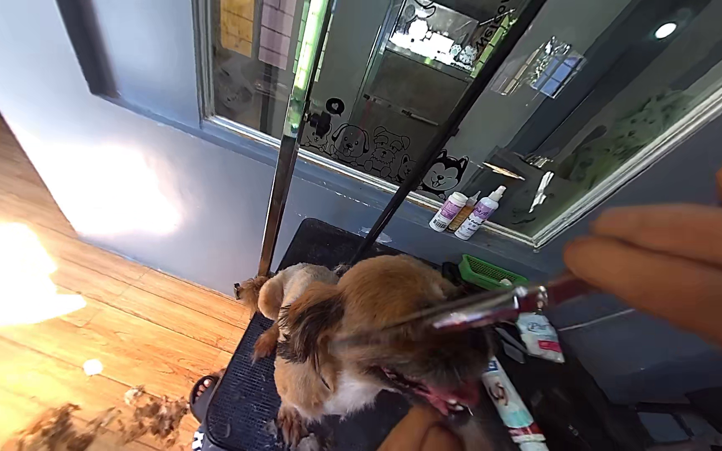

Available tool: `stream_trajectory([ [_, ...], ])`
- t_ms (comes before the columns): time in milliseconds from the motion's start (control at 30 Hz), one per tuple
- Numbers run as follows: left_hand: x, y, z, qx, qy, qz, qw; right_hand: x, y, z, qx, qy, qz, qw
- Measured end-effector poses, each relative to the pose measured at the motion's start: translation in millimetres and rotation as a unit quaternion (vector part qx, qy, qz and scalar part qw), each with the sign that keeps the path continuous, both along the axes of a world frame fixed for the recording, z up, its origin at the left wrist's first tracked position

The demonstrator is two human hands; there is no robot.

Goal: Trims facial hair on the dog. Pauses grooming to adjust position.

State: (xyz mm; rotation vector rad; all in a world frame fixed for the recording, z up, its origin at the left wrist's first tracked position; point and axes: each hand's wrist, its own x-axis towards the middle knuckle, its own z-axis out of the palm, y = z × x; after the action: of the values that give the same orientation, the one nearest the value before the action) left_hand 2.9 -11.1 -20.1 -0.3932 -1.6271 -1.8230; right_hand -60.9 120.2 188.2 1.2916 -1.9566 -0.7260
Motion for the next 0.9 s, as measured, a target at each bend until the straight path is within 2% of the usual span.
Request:
stream_trajectory([
  [100, -4.7, -6.5, -22.1, 0.015, 0.013, 0.015, 1.0, -3.6, 14.9, 9.4, -0.08, -0.089, -0.062, 0.991],
  [200, -4.5, -22.3, -34.8, -0.008, 0.019, 0.044, 0.999, -9.8, 51.8, -19.4, -0.244, -0.208, -0.097, 0.942],
  [267, -1.5, -26.2, -39.0, -0.016, 0.02, 0.06, 0.998, -6.5, 75.0, -66.3, -0.379, -0.323, -0.124, 0.858],
  [367, -0.9, -27.1, -40.8, -0.02, 0.035, 0.077, 0.996, -0.7, 87.4, -157.5, -0.526, -0.51, -0.09, 0.675],
  [467, 2.3, -24.0, -44.4, -0.029, 0.024, 0.085, 0.996, 15.9, 76.6, -230.5, -0.562, -0.646, -0.021, 0.516],
  [567, 6.9, -20.0, -46.7, -0.031, -0.004, 0.086, 0.996, 41.1, 58.5, -264.4, -0.564, -0.724, 0.016, 0.397],
  [633, 9.0, -17.7, -46.4, -0.019, -0.015, 0.086, 0.996, 52.8, 52.7, -274.3, -0.568, -0.748, 0.033, 0.341],
  [700, 9.8, -16.8, -45.7, -0.011, -0.019, 0.093, 0.995, 58.6, 51.7, -277.7, -0.571, -0.753, 0.051, 0.324],
  [767, 11.4, -18.6, -45.3, -0.016, -0.018, 0.107, 0.994, 60.0, 52.9, -279.4, -0.576, -0.738, 0.071, 0.343],
  [900, 13.2, -22.8, -43.0, -0.028, 0.002, 0.124, 0.992, 52.2, 64.0, -271.7, -0.57, -0.678, 0.084, 0.457],
])
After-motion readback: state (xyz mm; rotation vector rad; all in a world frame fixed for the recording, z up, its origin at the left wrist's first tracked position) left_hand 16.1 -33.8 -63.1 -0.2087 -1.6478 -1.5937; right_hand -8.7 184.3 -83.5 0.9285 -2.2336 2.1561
